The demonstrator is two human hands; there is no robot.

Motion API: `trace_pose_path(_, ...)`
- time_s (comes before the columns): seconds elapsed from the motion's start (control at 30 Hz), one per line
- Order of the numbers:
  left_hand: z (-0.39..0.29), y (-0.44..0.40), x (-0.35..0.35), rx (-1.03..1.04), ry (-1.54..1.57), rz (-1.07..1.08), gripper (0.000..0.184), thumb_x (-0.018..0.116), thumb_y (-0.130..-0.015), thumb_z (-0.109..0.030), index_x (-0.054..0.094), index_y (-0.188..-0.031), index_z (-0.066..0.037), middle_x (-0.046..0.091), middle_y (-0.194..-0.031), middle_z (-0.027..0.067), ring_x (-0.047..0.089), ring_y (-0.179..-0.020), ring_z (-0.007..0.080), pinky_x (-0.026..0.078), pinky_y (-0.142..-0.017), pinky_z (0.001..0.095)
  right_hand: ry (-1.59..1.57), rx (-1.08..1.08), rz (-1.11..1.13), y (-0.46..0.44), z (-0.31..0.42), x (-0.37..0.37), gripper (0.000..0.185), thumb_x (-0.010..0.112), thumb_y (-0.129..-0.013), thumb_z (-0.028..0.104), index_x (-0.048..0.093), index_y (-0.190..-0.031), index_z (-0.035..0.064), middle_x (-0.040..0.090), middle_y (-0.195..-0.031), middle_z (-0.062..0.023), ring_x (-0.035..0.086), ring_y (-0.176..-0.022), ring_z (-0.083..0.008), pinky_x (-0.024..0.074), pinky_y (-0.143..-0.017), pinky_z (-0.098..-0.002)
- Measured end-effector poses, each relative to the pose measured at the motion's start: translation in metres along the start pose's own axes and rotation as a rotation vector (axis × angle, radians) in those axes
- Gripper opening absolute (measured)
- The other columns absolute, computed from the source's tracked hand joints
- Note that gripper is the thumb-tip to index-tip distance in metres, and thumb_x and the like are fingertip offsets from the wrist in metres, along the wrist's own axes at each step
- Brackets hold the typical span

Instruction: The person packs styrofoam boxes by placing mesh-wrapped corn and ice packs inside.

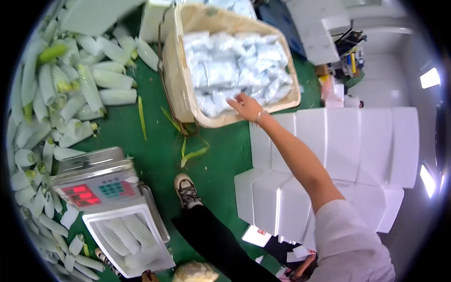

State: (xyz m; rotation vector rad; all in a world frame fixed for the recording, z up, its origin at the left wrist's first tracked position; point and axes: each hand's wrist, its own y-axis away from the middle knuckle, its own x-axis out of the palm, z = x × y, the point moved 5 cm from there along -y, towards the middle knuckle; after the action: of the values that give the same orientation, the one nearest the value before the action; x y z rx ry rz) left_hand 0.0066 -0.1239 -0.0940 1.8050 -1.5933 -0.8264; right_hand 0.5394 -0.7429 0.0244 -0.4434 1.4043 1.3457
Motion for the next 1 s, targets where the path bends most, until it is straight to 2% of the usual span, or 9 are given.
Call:
trace_pose_path(0.03, -0.082, 0.022, 0.045, -0.080, -0.474, -0.134, 0.022, 0.055, -0.089, -0.008, 0.059, -0.106, 0.004, 0.063, -0.099, 0.0169, 0.060, -0.081, 0.0238, 0.050, -0.071, 0.0349, -0.114, -0.052, 0.105, -0.004, 0.005, 0.023, 0.063, 0.054, -0.084, 0.055, 0.059, -0.110, -0.0019, 0.062, -0.107, -0.0244, 0.062, -0.092, -0.0366, 0.0468, -0.086, -0.0368)
trace_pose_path(0.1, -0.143, 0.026, 0.117, -0.079, -0.393, -0.171, 0.020, 0.058, -0.087, -0.008, 0.061, -0.104, 0.003, 0.061, -0.103, 0.0213, 0.061, -0.083, 0.0283, 0.051, -0.072, 0.0355, 0.155, -0.579, 0.011, 0.022, 0.033, 0.050, 0.054, 0.058, -0.081, 0.055, 0.064, -0.093, 0.0028, 0.064, -0.086, -0.0173, 0.061, -0.078, -0.0340, 0.0470, -0.074, -0.0408)
trace_pose_path(0.17, -0.232, -0.004, 0.199, 0.581, -0.675, 0.064, 0.023, 0.053, -0.090, -0.015, 0.063, -0.104, 0.000, 0.060, -0.108, 0.0214, 0.057, -0.097, 0.0347, 0.046, -0.087, 0.0412, 0.144, -0.579, -0.078, 0.033, 0.035, 0.045, 0.037, 0.060, -0.082, 0.042, 0.061, -0.089, 0.0059, 0.060, -0.077, -0.0125, 0.059, -0.073, -0.0312, 0.0447, -0.068, -0.0423)
trace_pose_path(0.33, -0.478, -0.162, 0.408, 1.280, -0.977, -0.092, 0.048, 0.059, -0.087, -0.022, 0.045, -0.127, 0.001, 0.049, -0.126, 0.0207, 0.047, -0.117, 0.0342, 0.035, -0.098, 0.0445, 0.194, -0.477, -0.228, 0.040, 0.043, 0.052, 0.018, 0.061, -0.072, 0.011, 0.058, -0.090, 0.0081, 0.059, -0.076, -0.0115, 0.059, -0.076, -0.0310, 0.0451, -0.068, -0.0418)
trace_pose_path(0.43, -0.545, -0.294, 0.493, 1.577, -1.224, 0.307, 0.026, 0.056, -0.081, -0.025, 0.065, -0.093, -0.003, 0.063, -0.097, 0.0137, 0.055, -0.096, 0.0319, 0.039, -0.093, 0.0461, 0.141, -0.441, -0.336, 0.036, 0.038, 0.065, 0.023, 0.060, -0.065, 0.003, 0.058, -0.088, 0.0090, 0.059, -0.075, -0.0086, 0.059, -0.077, -0.0274, 0.0438, -0.072, -0.0394)
trace_pose_path(0.5, -0.560, -0.302, 0.492, 1.512, -1.586, 0.388, 0.032, 0.056, -0.077, -0.034, 0.064, -0.059, -0.009, 0.062, -0.062, 0.0119, 0.060, -0.070, 0.0327, 0.041, -0.090, 0.0433, 0.181, -0.389, -0.285, 0.038, 0.044, 0.060, 0.024, 0.061, -0.067, 0.004, 0.060, -0.091, 0.0097, 0.060, -0.076, -0.0069, 0.060, -0.079, -0.0243, 0.0425, -0.074, -0.0364)
trace_pose_path(0.8, -0.541, -0.310, 0.461, 1.852, -1.388, 0.395, 0.015, 0.061, -0.073, -0.021, 0.062, -0.066, -0.007, 0.061, -0.070, 0.0087, 0.055, -0.064, 0.0299, 0.046, -0.081, 0.0438, 0.063, -0.265, -0.189, 0.052, 0.053, 0.048, 0.016, 0.057, -0.073, 0.010, 0.064, -0.087, 0.0079, 0.060, -0.074, -0.0081, 0.060, -0.077, -0.0241, 0.0454, -0.075, -0.0359)
trace_pose_path(0.93, -0.565, -0.301, 0.483, 1.179, -1.640, 0.441, 0.011, 0.060, -0.072, -0.014, 0.066, -0.068, -0.006, 0.061, -0.070, 0.0110, 0.057, -0.077, 0.0304, 0.043, -0.089, 0.0469, -0.063, -0.299, -0.134, 0.052, 0.049, 0.051, 0.010, 0.058, -0.068, 0.012, 0.057, -0.075, 0.0049, 0.058, -0.071, -0.0086, 0.056, -0.079, -0.0240, 0.0444, -0.075, -0.0333)
trace_pose_path(1.0, -0.545, -0.352, 0.443, 1.349, -1.441, 0.322, 0.013, 0.062, -0.074, -0.014, 0.067, -0.079, -0.004, 0.061, -0.076, 0.0112, 0.056, -0.084, 0.0318, 0.040, -0.092, 0.0458, -0.114, -0.321, -0.072, 0.045, 0.043, 0.057, 0.011, 0.058, -0.068, 0.012, 0.056, -0.075, 0.0043, 0.059, -0.072, -0.0086, 0.055, -0.078, -0.0229, 0.0428, -0.074, -0.0327)
